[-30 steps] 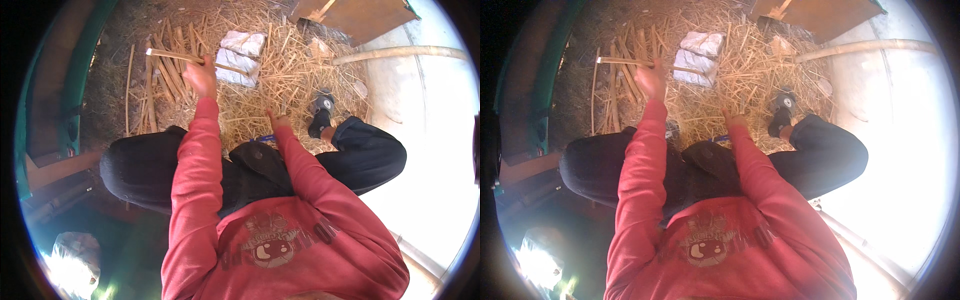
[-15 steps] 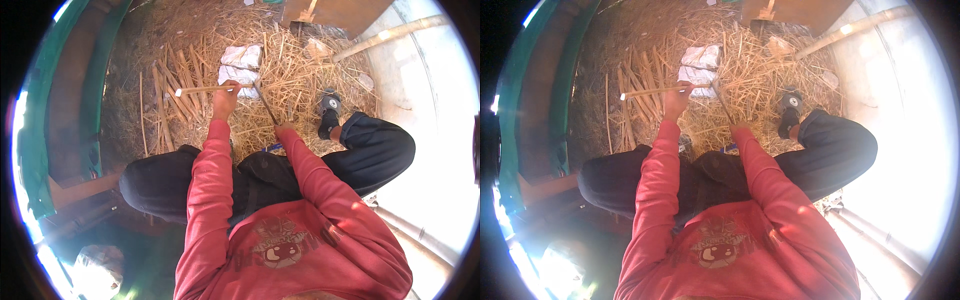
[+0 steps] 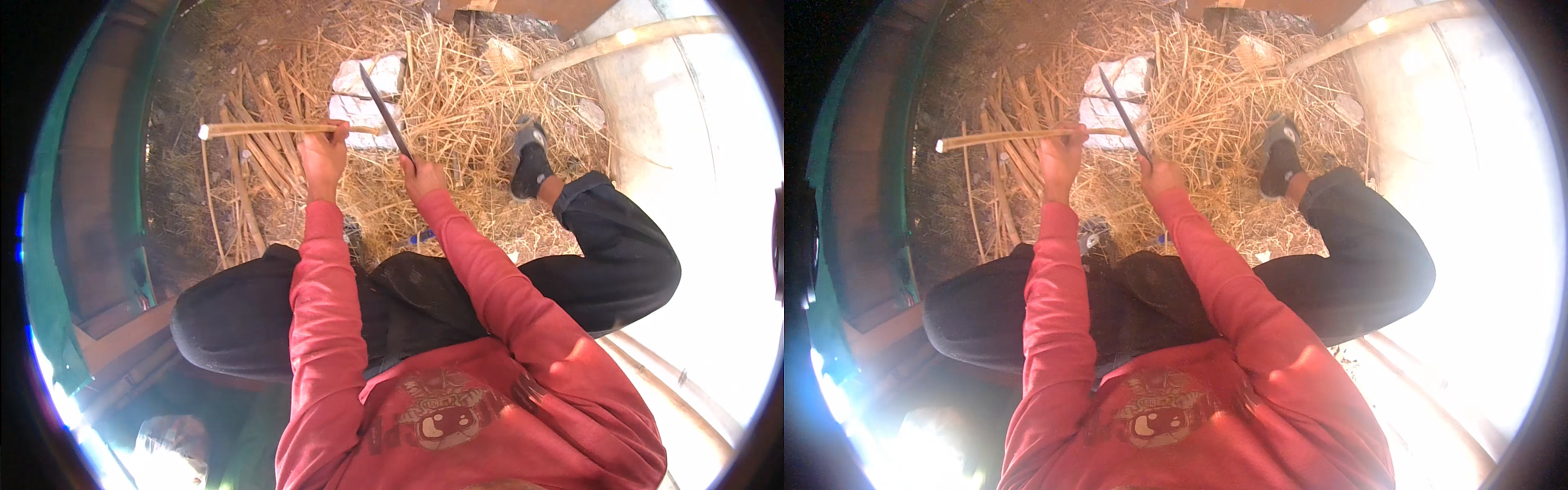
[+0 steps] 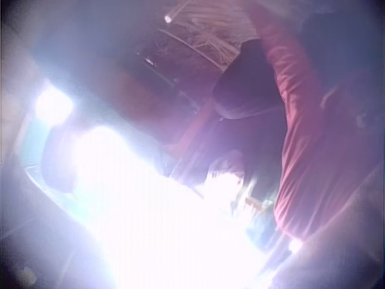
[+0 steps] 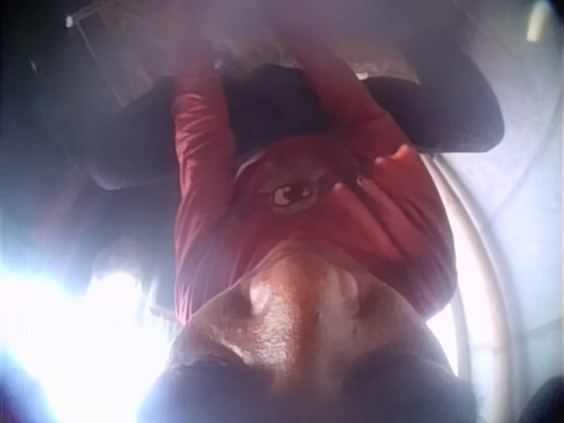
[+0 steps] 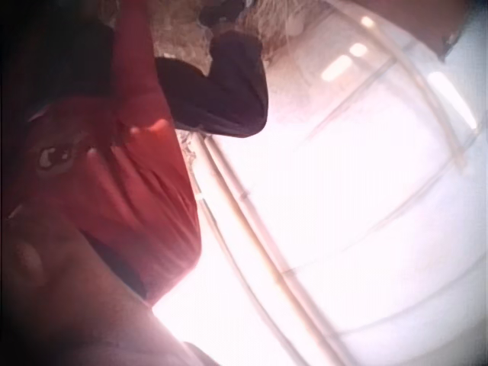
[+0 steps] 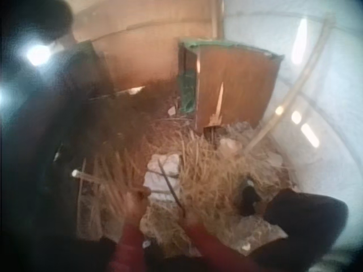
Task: The person sits on a straw-covered floor and uses a knife to sharpen a long, thin stick. They repeatedly scrape the blade along the stick's surface to create a point, then switch to a larger stick and continue the sharpening process.
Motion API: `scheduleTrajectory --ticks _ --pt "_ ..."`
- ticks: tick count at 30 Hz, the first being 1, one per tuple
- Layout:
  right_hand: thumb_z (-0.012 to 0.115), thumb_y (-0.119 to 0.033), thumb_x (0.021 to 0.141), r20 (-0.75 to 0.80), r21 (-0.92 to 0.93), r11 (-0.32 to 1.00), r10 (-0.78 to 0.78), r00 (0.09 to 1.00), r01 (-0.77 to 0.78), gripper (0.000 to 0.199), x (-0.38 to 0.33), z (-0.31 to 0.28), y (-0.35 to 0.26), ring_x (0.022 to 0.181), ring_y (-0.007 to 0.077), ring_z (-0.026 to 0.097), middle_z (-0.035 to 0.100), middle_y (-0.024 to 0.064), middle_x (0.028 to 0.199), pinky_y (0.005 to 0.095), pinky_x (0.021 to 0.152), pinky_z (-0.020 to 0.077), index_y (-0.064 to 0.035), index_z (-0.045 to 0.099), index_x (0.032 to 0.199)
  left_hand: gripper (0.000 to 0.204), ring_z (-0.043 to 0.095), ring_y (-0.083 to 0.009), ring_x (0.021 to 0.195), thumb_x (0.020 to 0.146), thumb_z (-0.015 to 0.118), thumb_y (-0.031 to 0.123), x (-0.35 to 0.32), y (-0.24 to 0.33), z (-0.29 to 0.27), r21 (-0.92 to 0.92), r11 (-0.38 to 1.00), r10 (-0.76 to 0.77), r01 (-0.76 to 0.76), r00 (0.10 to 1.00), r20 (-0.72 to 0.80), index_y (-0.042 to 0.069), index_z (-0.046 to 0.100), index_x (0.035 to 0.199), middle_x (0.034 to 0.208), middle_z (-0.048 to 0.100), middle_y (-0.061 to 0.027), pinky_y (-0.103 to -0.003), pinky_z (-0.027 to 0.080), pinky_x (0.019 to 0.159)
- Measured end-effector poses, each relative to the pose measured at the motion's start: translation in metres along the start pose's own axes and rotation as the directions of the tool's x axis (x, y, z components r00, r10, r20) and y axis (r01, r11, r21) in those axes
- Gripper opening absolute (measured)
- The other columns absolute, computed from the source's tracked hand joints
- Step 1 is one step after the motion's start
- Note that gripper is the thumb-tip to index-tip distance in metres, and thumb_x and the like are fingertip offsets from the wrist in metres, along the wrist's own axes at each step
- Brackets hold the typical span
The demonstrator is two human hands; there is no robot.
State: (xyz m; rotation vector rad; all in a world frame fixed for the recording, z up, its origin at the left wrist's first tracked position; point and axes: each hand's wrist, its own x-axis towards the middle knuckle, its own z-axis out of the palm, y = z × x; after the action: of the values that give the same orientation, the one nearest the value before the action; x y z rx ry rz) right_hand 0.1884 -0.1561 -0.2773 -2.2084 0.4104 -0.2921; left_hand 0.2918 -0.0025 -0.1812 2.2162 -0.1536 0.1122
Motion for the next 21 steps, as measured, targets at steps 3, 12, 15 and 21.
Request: scheduleTrajectory --ticks 3,12,15,21 --pt "0.051 -0.027 0.098 0.015 0.030 0.999 -0.036 0.999 0.035 0.023 0.011 -0.010 -0.021 0.057 0.0434 0.060 0.060 0.0224 0.062 0.0510 0.054 0.0469 -0.0046 0.056 0.100 0.019 0.069 -0.0164 0.079 0.088 0.069 0.012 0.003 0.000 -0.006 0.053 0.998 -0.044 0.042 0.998 0.041 -0.005 0.066 0.094 0.083 0.070 -0.0118 -0.028 0.054 0.068" --pt "0.051 -0.029 0.099 -0.004 -0.070 0.997 0.018 1.000 -0.018 0.026 -0.006 0.007 0.019 0.053 0.0459 0.056 0.055 0.0235 0.056 0.0544 0.048 0.0418 -0.0056 0.054 0.089 0.015 0.070 -0.0185 0.087 0.091 0.063 0.003 0.017 -0.012 0.001 0.000 0.995 -0.099 0.101 0.977 0.190 -0.007 0.063 0.102 0.088 0.069 -0.0136 -0.027 0.058 0.071" --pt "0.052 -0.029 0.098 0.095 -0.214 0.977 0.004 0.995 0.016 0.027 -0.020 0.019 0.047 0.052 0.0468 0.055 0.055 0.0233 0.055 0.0552 0.047 0.0421 -0.0057 0.054 0.085 0.014 0.070 -0.0192 0.088 0.092 0.061 0.003 0.014 -0.018 0.006 -0.151 0.974 -0.138 0.168 0.972 0.188 -0.008 0.062 0.100 0.088 0.068 -0.0138 -0.028 0.059 0.077" --pt "0.054 -0.025 0.098 0.021 0.080 0.996 -0.034 0.999 0.032 0.025 0.008 -0.001 -0.011 0.050 0.0419 0.054 0.053 0.0213 0.056 0.0472 0.048 0.0399 -0.0042 0.054 0.084 0.018 0.070 -0.0211 0.091 0.093 0.061 0.007 0.009 -0.012 0.003 -0.130 0.978 -0.139 0.163 0.974 0.180 -0.009 0.061 0.102 0.096 0.069 -0.0181 -0.028 0.059 0.079"
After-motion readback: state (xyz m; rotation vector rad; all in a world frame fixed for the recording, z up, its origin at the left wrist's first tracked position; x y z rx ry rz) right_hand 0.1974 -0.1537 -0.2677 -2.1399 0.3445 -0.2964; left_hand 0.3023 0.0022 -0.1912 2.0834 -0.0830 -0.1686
